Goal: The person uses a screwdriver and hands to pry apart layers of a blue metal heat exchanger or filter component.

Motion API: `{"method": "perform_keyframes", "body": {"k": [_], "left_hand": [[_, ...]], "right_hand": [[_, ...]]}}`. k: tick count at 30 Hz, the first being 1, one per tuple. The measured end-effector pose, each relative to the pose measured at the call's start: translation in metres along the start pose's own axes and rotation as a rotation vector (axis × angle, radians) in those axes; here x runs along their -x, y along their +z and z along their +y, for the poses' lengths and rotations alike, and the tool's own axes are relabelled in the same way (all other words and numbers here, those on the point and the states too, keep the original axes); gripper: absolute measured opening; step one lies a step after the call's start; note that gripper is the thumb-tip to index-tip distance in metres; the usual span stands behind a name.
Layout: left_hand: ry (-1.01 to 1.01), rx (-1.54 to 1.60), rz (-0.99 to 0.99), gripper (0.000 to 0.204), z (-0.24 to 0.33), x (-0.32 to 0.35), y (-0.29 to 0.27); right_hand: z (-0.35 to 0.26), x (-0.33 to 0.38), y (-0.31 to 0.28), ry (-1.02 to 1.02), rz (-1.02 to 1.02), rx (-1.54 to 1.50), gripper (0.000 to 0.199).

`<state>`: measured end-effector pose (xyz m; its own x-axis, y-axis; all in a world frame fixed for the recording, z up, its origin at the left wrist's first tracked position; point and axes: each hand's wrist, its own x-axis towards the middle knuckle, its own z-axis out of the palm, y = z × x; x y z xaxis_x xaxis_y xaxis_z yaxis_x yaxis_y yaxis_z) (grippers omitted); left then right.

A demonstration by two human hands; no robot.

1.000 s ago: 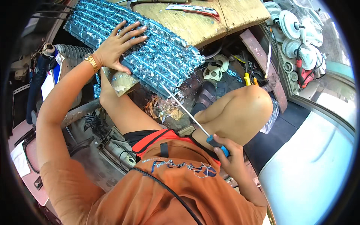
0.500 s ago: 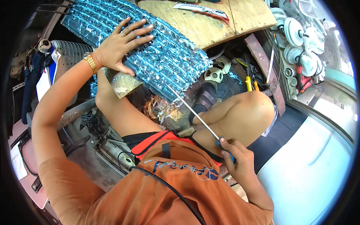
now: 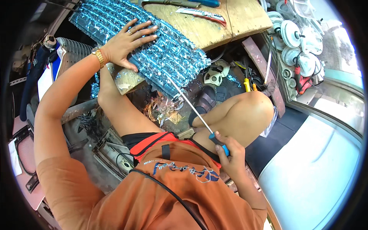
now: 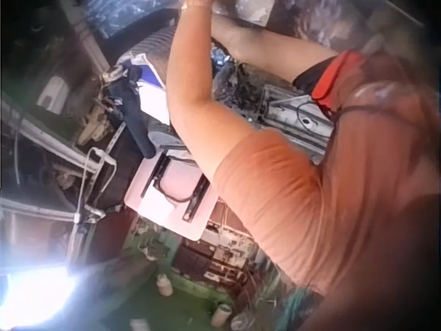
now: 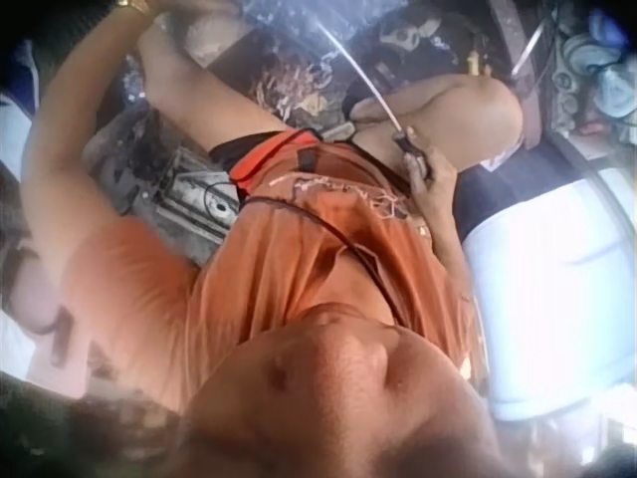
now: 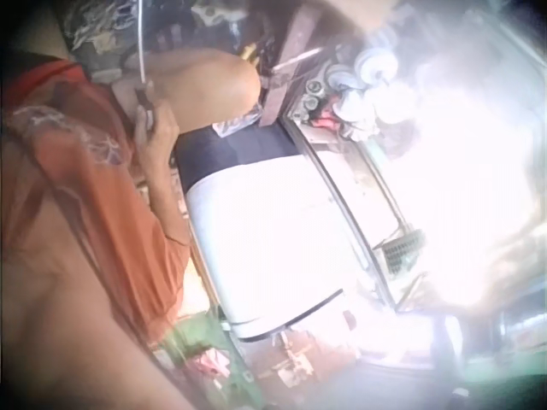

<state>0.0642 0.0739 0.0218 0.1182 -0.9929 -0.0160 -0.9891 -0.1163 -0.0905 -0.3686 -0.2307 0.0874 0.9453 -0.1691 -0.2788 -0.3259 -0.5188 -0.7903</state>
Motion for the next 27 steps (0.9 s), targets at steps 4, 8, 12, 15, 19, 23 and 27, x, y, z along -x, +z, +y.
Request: {"method": "perform_keyframes", "body": {"k": [4, 8, 12, 15, 19, 23, 27], "left_hand": [[0.005, 0.024, 0.017, 0.124, -0.002, 0.002, -0.001], [0.006, 0.036, 0.026, 0.123, -0.003, -0.001, 0.002], [-0.003, 0.042, 0.016, 0.122, -0.002, 0.003, 0.009], [-0.007, 0.061, 0.001, 0.122, 0.000, 0.004, 0.007], [-0.021, 0.130, 0.011, 0.122, 0.004, 0.003, 0.008], [-0.009, 0.083, 0.022, 0.119, 0.002, 0.003, 0.008], [-0.004, 0.018, 0.009, 0.123, -0.003, 0.001, 0.010]], "right_hand": [[-0.010, -0.001, -0.007, 0.000, -0.028, 0.051, 0.030], [-0.010, -0.011, -0.005, -0.075, -0.032, 0.040, 0.034], [-0.033, -0.027, -0.021, 0.038, -0.143, 0.086, 0.036], [-0.048, -0.036, -0.035, 0.129, -0.222, 0.099, 0.039], [-0.060, -0.045, -0.026, 0.042, -0.233, 0.207, 0.036], [-0.025, -0.035, -0.009, 0.140, -0.174, 0.074, 0.031], [0.000, -0.033, -0.012, 0.164, -0.139, -0.074, 0.033]]}}
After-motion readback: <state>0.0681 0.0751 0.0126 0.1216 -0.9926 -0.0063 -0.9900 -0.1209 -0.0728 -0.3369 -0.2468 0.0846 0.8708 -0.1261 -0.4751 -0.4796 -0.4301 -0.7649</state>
